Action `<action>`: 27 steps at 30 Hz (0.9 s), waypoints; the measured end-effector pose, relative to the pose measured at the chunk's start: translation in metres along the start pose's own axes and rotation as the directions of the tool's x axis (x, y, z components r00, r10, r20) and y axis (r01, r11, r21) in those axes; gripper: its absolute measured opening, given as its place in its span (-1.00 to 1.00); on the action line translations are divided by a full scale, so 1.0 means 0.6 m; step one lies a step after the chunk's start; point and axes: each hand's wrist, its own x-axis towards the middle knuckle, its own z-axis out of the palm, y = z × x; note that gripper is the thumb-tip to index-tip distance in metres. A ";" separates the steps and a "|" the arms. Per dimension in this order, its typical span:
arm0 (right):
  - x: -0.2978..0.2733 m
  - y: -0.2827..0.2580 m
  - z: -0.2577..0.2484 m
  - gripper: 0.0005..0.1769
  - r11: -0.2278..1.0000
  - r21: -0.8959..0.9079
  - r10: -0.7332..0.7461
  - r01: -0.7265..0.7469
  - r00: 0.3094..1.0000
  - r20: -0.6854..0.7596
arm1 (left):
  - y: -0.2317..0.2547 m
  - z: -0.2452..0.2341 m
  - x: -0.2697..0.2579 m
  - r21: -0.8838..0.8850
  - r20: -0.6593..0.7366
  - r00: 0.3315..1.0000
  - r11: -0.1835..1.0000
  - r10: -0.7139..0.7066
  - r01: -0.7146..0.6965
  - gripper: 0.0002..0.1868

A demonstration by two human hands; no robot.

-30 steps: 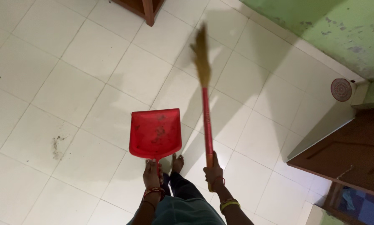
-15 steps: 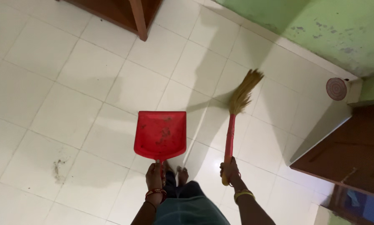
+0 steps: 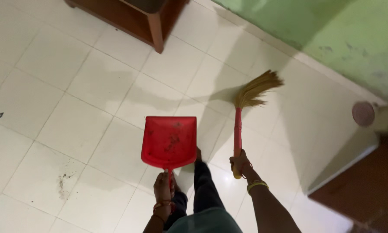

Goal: The person sweeps debris into a red dustpan using a broom, moving between different areas of the tiled floor and around furniture.

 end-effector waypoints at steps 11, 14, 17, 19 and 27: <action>0.199 -0.272 0.043 -0.25 0.908 -0.354 -0.185 0.224 0.973 0.140 | 0.054 0.083 0.046 -0.155 -0.217 0.972 0.986 -0.085 0.052 -0.56; 0.215 -0.375 0.059 -0.21 0.807 -0.553 -0.152 0.208 0.977 0.146 | 0.055 0.117 0.061 -0.202 -0.250 0.966 0.979 -0.072 0.020 -0.56; 0.202 -0.455 0.078 -0.11 0.642 -0.750 -0.114 0.160 0.987 0.113 | 0.047 0.140 0.075 -0.205 -0.291 0.956 0.978 -0.037 -0.025 -0.55; 0.202 -0.493 0.084 -0.05 0.581 -0.797 -0.105 0.166 0.986 0.128 | 0.043 0.153 0.089 -0.195 -0.316 0.949 0.979 -0.008 -0.057 -0.55; 0.266 -0.588 -0.014 0.19 -0.101 -0.945 -0.307 0.313 0.893 0.328 | 0.002 0.191 0.098 -0.322 -0.253 0.966 0.946 -0.050 -0.035 -0.53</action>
